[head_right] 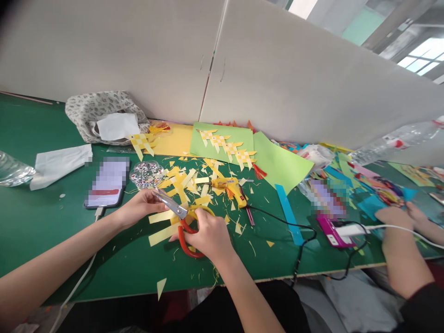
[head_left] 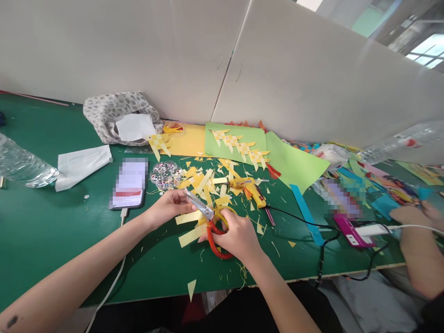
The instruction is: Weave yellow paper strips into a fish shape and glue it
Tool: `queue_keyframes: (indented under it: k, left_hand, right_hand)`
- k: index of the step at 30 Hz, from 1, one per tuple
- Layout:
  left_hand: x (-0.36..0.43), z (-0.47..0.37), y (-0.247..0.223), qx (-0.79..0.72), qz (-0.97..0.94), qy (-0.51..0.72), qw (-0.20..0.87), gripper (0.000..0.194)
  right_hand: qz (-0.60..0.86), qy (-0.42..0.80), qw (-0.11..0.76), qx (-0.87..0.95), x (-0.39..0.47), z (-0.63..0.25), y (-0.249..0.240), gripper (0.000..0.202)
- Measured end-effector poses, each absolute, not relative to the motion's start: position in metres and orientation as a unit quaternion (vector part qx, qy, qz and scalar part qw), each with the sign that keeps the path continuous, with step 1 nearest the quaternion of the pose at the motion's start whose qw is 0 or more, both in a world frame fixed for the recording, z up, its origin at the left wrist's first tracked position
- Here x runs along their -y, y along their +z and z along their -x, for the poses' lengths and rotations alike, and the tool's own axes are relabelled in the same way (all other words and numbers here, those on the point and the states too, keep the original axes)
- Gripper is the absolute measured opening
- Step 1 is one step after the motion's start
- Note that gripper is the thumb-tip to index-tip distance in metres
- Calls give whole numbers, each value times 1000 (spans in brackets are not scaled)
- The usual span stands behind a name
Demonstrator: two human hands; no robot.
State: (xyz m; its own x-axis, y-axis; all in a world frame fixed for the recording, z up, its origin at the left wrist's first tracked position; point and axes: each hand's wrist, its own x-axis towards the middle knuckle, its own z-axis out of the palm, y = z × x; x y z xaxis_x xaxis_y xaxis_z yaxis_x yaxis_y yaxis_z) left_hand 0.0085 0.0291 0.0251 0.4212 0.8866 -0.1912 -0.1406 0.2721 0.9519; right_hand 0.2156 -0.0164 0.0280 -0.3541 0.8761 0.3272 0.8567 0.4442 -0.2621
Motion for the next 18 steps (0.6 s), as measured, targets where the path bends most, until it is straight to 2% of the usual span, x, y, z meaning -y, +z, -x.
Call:
queue_keyframes:
  k: [13,18]
  left_hand:
    - [-29,-8,27,-408,-505,362,669,11]
    - [-32,-8,21,-438,-446,387,677,11]
  right_hand:
    - [519,18,196,832,16,-213,34,41]
    - [534,128,229,804,18,-211,42,41]
